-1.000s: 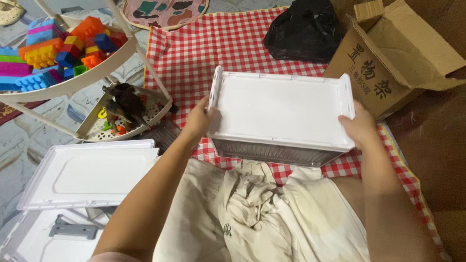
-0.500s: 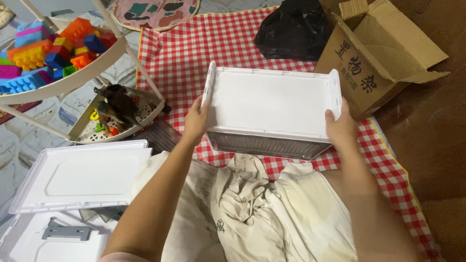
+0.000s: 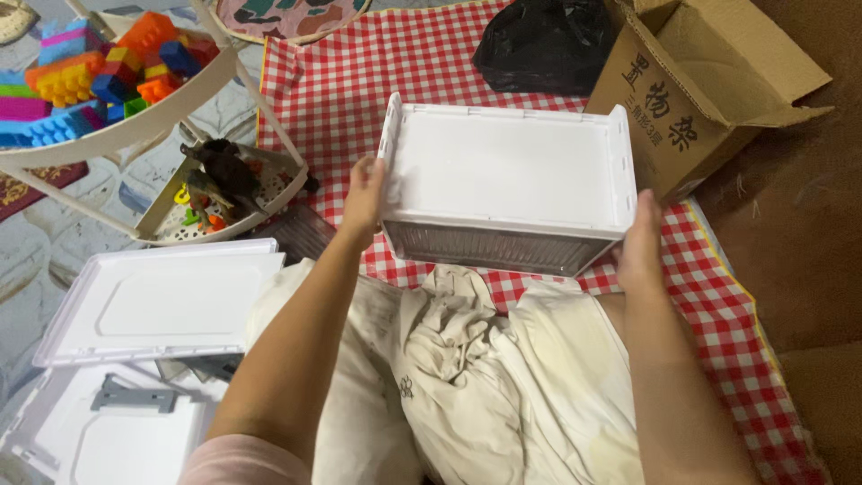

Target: The person assembles a white plastic storage box by attaching side panels, wiping the lid with a cloth, and securing the lid onto the box. The person handles the box parts and a cloth on a red and white checkered mat.

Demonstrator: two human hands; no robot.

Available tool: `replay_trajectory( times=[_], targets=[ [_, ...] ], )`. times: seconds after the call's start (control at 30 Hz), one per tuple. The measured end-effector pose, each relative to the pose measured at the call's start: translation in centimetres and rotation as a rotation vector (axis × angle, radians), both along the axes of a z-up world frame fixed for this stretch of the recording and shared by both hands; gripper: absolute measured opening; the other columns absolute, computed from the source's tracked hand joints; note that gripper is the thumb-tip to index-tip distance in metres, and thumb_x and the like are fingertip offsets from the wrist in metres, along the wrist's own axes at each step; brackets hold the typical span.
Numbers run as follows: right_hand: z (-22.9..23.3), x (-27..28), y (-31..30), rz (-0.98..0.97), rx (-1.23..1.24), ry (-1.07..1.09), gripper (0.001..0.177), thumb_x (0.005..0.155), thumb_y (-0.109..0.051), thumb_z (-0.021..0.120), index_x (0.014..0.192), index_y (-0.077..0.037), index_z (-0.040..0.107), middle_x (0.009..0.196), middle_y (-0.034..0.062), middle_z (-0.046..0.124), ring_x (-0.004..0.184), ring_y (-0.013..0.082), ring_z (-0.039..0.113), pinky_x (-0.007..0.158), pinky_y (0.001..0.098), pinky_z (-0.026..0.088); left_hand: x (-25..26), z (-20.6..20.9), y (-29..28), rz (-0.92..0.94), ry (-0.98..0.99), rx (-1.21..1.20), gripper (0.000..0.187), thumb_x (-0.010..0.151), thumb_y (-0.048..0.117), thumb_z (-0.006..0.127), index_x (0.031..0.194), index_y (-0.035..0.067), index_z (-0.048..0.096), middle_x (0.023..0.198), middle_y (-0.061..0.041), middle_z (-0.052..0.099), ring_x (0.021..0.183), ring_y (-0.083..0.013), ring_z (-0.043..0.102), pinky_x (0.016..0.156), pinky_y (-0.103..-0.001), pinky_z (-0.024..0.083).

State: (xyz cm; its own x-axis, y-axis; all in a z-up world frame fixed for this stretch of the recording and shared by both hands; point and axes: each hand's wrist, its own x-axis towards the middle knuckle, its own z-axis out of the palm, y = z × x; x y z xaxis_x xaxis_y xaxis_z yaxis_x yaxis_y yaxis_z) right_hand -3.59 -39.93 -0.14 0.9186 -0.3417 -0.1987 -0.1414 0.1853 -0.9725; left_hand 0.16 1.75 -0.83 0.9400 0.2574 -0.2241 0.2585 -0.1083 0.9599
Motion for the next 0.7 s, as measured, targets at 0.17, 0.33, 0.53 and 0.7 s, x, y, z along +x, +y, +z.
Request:
replay_trajectory(
  times=[0.17, 0.33, 0.53, 0.7],
  targets=[
    [0.2, -0.5, -0.6, 0.001, 0.248, 0.478, 0.096, 0.090, -0.082, 0.019, 0.163, -0.019, 0.024, 0.164, 0.0223, 0.029, 0.144, 0.0535, 0.033, 0.116, 0.0712, 0.024, -4.7, -0.7, 0.0, 0.051, 0.005, -0.177, 0.088, 0.092, 0.076, 0.037, 0.162, 0.027, 0.017, 0.167, -0.021, 0.025, 0.142, -0.0527, 0.039, 0.103, -0.069, 0.044],
    [-1.2, 0.4, -0.5, 0.085, 0.258, 0.287, 0.092, 0.086, -0.073, 0.046, 0.159, -0.019, 0.029, 0.165, 0.0126, 0.030, 0.149, 0.0431, 0.028, 0.118, 0.0674, 0.022, -6.8, -0.3, -2.0, -0.064, 0.067, -0.274, 0.091, 0.088, 0.074, 0.042, 0.161, 0.036, 0.005, 0.167, -0.017, 0.015, 0.147, -0.0490, 0.022, 0.105, -0.073, 0.036],
    [-0.2, -0.4, -0.9, 0.054, 0.165, 0.193, 0.087, 0.082, -0.049, 0.069, 0.156, -0.018, 0.034, 0.162, 0.0158, 0.039, 0.150, 0.0412, 0.034, 0.114, 0.0729, 0.023, -5.6, 2.1, -1.4, -0.040, 0.064, -0.146, 0.083, 0.092, 0.062, 0.055, 0.160, 0.031, 0.017, 0.165, -0.018, 0.028, 0.140, -0.0557, 0.043, 0.106, -0.062, 0.044],
    [0.2, -0.5, -1.0, 0.082, 0.259, 0.093, 0.084, 0.085, -0.042, 0.070, 0.157, -0.022, 0.031, 0.165, 0.0097, 0.028, 0.149, 0.0411, 0.026, 0.110, 0.0826, 0.014, -6.1, 1.7, -0.7, -0.188, -0.022, -0.291, 0.081, 0.088, 0.021, 0.053, 0.162, 0.031, 0.021, 0.163, -0.015, 0.036, 0.136, -0.0393, 0.046, 0.103, -0.051, 0.048]
  ],
)
